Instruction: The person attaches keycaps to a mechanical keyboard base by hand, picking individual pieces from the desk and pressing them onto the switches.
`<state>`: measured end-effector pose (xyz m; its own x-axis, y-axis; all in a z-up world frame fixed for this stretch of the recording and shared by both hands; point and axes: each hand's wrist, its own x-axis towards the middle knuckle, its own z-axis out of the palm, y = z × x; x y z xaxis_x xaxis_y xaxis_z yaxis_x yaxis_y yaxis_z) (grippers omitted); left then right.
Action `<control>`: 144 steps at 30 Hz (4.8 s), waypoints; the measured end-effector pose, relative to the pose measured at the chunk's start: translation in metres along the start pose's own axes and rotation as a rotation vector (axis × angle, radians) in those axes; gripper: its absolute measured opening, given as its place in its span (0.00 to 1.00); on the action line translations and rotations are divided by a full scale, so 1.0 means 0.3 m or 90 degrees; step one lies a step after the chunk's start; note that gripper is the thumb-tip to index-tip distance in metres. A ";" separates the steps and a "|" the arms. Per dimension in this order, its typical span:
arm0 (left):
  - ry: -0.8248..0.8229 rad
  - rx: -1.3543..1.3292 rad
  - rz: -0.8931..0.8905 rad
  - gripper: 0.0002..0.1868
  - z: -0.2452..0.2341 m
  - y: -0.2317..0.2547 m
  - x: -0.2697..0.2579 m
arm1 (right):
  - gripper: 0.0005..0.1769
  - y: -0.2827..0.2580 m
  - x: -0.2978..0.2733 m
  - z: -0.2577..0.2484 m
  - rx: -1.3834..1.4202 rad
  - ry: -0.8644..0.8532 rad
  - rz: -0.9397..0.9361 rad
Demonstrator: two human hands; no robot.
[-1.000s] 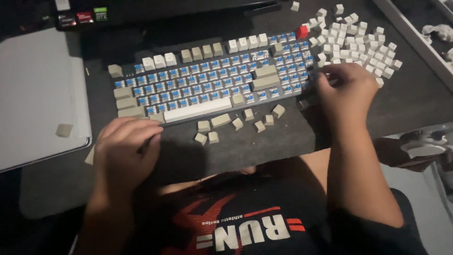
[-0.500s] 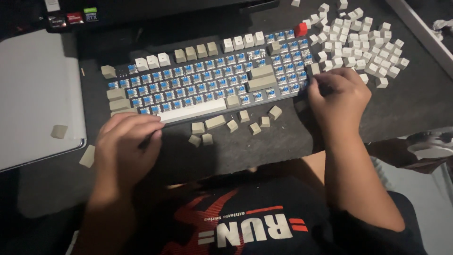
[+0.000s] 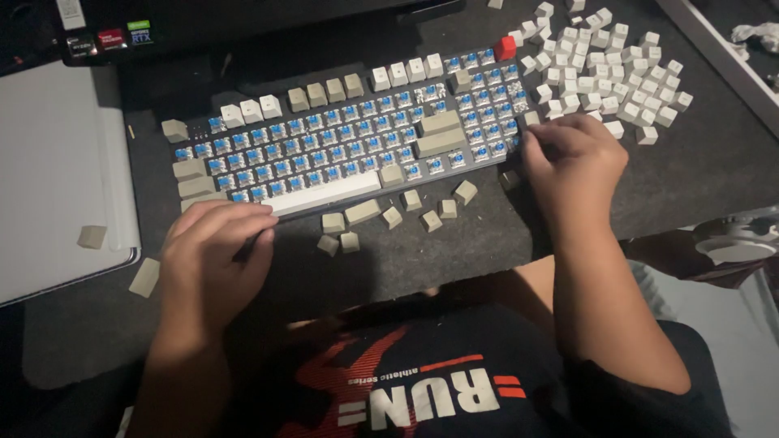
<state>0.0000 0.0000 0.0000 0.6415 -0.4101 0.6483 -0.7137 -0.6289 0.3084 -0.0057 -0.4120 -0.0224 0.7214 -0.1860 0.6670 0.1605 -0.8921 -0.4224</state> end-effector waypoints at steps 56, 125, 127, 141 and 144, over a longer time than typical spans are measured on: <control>0.032 0.028 -0.077 0.08 -0.112 -0.032 -0.139 | 0.14 0.173 -0.050 -0.015 0.370 -0.025 0.183; -0.017 0.035 -0.039 0.09 -0.030 -0.010 -0.030 | 0.12 -0.022 0.044 -0.022 -0.087 -0.073 0.066; -0.017 0.030 -0.040 0.09 -0.027 -0.011 -0.032 | 0.10 -0.022 0.033 -0.012 -0.056 -0.061 0.076; -0.029 0.019 -0.042 0.09 -0.047 -0.005 -0.044 | 0.10 0.058 -0.041 -0.026 -0.031 -0.089 -0.001; -0.020 0.011 -0.039 0.09 -0.058 0.014 -0.049 | 0.15 0.056 -0.063 -0.041 -0.064 -0.099 -0.025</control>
<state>-0.0173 0.0148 0.0040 0.6924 -0.3904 0.6068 -0.6682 -0.6642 0.3351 -0.0250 -0.4285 -0.0346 0.8130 -0.0912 0.5751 0.1280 -0.9355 -0.3293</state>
